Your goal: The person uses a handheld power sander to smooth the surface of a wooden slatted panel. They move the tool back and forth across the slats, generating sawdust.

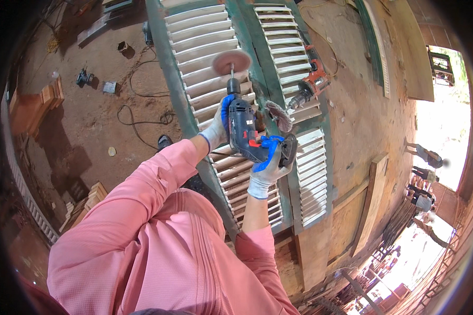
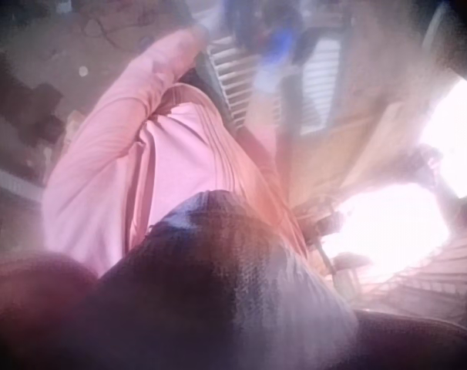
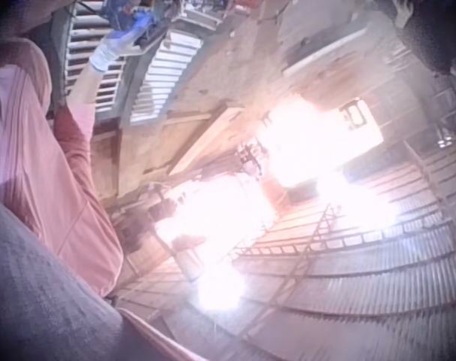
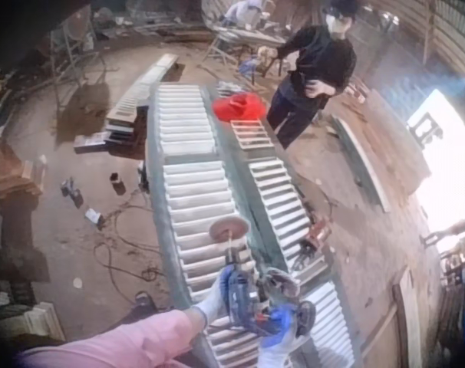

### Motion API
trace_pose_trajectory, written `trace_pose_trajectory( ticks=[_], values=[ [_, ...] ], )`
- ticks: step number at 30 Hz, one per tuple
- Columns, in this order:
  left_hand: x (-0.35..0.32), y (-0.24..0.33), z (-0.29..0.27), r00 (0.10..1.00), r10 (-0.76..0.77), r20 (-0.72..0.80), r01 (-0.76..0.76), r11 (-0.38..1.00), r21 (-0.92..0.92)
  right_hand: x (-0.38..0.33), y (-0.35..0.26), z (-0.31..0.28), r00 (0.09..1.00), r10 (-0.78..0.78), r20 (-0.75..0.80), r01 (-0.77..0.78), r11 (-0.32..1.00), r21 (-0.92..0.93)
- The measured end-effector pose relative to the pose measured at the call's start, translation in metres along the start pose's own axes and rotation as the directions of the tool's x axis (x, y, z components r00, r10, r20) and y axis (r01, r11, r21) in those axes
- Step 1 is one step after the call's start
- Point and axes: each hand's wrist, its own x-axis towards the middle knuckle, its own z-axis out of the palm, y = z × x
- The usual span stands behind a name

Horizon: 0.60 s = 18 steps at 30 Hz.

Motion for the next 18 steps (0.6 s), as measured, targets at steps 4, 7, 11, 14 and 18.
trace_pose_trajectory(
  ticks=[4, 7, 11, 14, 18],
  values=[
    [0.022, 0.0, -0.009, 1.0, -0.001, -0.017, 0.002, 0.999, 0.048, 0.002, 0.005, -0.003, 0.998, -0.065, -0.016, 0.065, 0.998, 0.02],
    [0.033, -0.001, -0.008, 0.999, -0.017, 0.036, 0.015, 0.999, 0.04, 0.004, 0.011, -0.009, 0.995, -0.094, -0.024, 0.094, 0.996, 0.009],
    [0.033, -0.002, -0.005, 0.991, -0.128, 0.037, 0.127, 0.991, 0.05, 0.005, 0.014, -0.019, 0.998, -0.05, -0.039, 0.052, 0.997, 0.061],
    [0.026, -0.009, -0.006, 0.996, -0.084, 0.013, 0.083, 0.994, 0.069, -0.007, 0.002, -0.018, 0.998, -0.047, -0.043, 0.049, 0.997, 0.051],
    [0.004, -0.014, -0.002, 0.993, -0.099, 0.059, 0.095, 0.994, 0.058, -0.016, -0.018, -0.009, 0.995, -0.041, -0.088, 0.048, 0.996, 0.073]
  ],
)
